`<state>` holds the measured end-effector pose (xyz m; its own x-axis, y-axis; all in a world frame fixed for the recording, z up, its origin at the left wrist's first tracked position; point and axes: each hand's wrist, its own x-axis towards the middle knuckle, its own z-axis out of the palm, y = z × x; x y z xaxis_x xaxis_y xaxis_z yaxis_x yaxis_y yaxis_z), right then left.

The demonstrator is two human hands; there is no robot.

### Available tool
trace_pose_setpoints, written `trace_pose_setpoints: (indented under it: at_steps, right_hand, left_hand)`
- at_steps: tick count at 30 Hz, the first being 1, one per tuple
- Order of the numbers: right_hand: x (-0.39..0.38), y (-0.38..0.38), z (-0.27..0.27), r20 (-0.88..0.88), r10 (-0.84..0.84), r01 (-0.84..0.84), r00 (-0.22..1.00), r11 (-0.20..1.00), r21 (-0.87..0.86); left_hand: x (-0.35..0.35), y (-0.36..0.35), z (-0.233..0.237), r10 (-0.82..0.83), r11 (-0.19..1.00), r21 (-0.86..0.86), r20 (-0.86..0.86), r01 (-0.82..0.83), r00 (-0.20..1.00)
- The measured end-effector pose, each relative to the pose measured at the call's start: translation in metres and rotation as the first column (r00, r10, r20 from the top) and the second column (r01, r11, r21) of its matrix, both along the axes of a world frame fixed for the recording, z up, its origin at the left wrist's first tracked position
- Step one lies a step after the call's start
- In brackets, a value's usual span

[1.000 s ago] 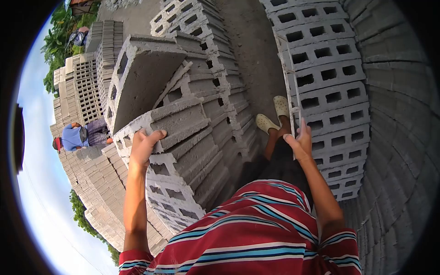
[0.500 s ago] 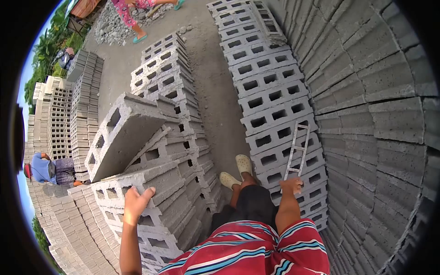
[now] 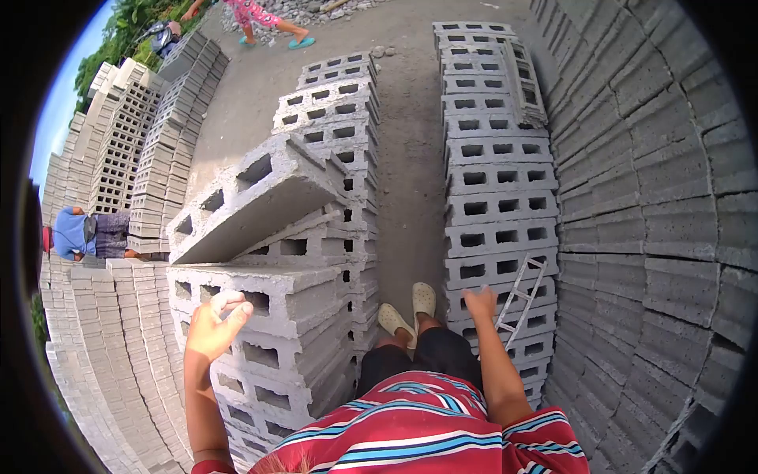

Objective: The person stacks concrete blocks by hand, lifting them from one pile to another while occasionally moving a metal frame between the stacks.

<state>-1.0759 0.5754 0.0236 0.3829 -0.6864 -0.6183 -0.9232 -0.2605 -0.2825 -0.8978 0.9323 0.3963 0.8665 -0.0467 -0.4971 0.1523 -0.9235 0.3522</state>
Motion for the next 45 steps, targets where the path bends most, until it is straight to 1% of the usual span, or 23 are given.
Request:
trace_pose_setpoints:
  at_steps: [1,3,4,5,6,8,11,13,14,15,17,18,20,21,23,25,29,30,33,38,41,43,45]
  right_hand:
    - [0.012,-0.003,-0.007,0.053,0.009,-0.009,0.999,1.0,-0.004]
    - [0.045,-0.009,-0.009,0.185,0.049,-0.074,0.981,0.989,0.129]
    - [0.063,-0.006,-0.018,0.357,0.069,-0.117,0.931,0.987,0.114]
    - [0.089,0.003,0.006,0.451,0.044,-0.137,0.892,0.975,0.176]
    - [0.12,0.02,0.046,0.536,0.011,-0.161,0.844,0.959,0.233]
    - [0.174,0.043,0.087,0.652,0.044,-0.319,0.757,0.896,0.309]
    - [0.241,0.081,0.183,0.734,0.199,-0.472,0.65,0.862,0.184]
    - [0.275,0.102,0.233,0.742,0.256,-0.523,0.62,0.84,0.148]
    - [0.294,0.11,0.233,0.71,0.371,-0.558,0.599,0.829,0.036]
    - [0.314,0.117,0.232,0.663,0.476,-0.582,0.578,0.81,-0.074]
    - [0.339,0.135,0.264,0.506,0.536,-0.676,0.676,0.724,0.137]
    - [0.352,0.148,0.255,0.476,0.506,-0.645,0.719,0.741,0.186]
    - [0.362,0.167,0.257,0.416,0.62,-0.697,0.665,0.716,0.047]
    - [0.365,0.175,0.26,0.381,0.671,-0.721,0.636,0.693,-0.015]
    - [0.363,0.18,0.263,0.42,0.627,-0.673,0.656,0.738,-0.051]
    - [0.358,0.181,0.255,0.474,0.57,-0.585,0.671,0.8,-0.133]
    - [0.356,0.172,0.259,0.531,0.558,-0.615,0.638,0.784,-0.084]
    - [0.357,0.17,0.258,0.541,0.556,-0.619,0.631,0.781,-0.081]
    - [0.357,0.164,0.254,0.578,0.518,-0.597,0.63,0.799,-0.065]
    - [0.343,0.142,0.259,0.625,0.431,-0.526,0.651,0.85,-0.038]
    - [0.322,0.118,0.274,0.66,0.39,-0.488,0.643,0.872,-0.04]
    - [0.303,0.098,0.289,0.666,0.366,-0.43,0.65,0.9,-0.074]
    - [0.283,0.079,0.299,0.651,0.337,-0.353,0.68,0.929,-0.112]
  left_hand:
    - [0.007,0.01,0.007,0.022,1.0,0.005,0.094,-0.023,0.995]
    - [0.025,0.038,0.007,0.124,0.987,-0.133,0.273,-0.09,0.954]
    - [0.042,0.054,0.002,0.142,0.989,-0.102,0.389,-0.111,0.91]
    - [0.058,0.065,0.002,0.189,0.981,-0.132,0.446,-0.144,0.875]
    - [0.082,0.099,-0.019,0.167,0.985,-0.06,0.573,-0.162,0.802]
    - [0.118,0.124,-0.021,0.194,0.922,0.149,0.621,-0.358,0.759]
    - [0.162,0.178,-0.05,0.363,0.761,0.384,0.417,-0.523,0.833]
    - [0.182,0.225,-0.074,0.382,0.873,0.278,0.12,-0.4,0.917]
    - [0.193,0.246,-0.097,0.463,0.865,0.196,0.039,-0.461,0.885]
    - [0.187,0.242,-0.1,0.541,0.837,-0.086,-0.021,-0.54,0.841]
    - [0.184,0.235,-0.095,0.59,0.791,-0.133,-0.092,-0.597,0.802]
    - [0.181,0.238,-0.111,0.638,0.767,-0.107,0.016,-0.633,0.77]
    - [0.186,0.248,-0.139,0.697,0.705,-0.07,0.255,-0.706,0.67]
    - [0.188,0.246,-0.133,0.681,0.728,-0.108,0.23,-0.677,0.695]
    - [0.181,0.232,-0.111,0.621,0.783,-0.16,0.159,-0.601,0.767]
    - [0.186,0.24,-0.12,0.588,0.809,-0.138,0.226,-0.572,0.777]
    - [0.191,0.259,-0.135,0.612,0.786,-0.256,0.191,-0.563,0.768]
    - [0.186,0.232,-0.109,0.609,0.776,-0.288,0.108,-0.562,0.786]
    - [0.188,0.227,-0.099,0.542,0.833,-0.252,0.186,-0.493,0.82]
    - [0.199,0.192,-0.049,0.482,0.872,-0.185,0.167,-0.453,0.86]
    - [0.213,0.189,-0.038,0.407,0.913,-0.143,0.262,-0.382,0.875]
    - [0.213,0.161,-0.023,0.351,0.93,-0.213,0.262,-0.301,0.899]
    - [0.223,0.148,-0.017,0.261,0.965,-0.11,0.299,-0.238,0.918]
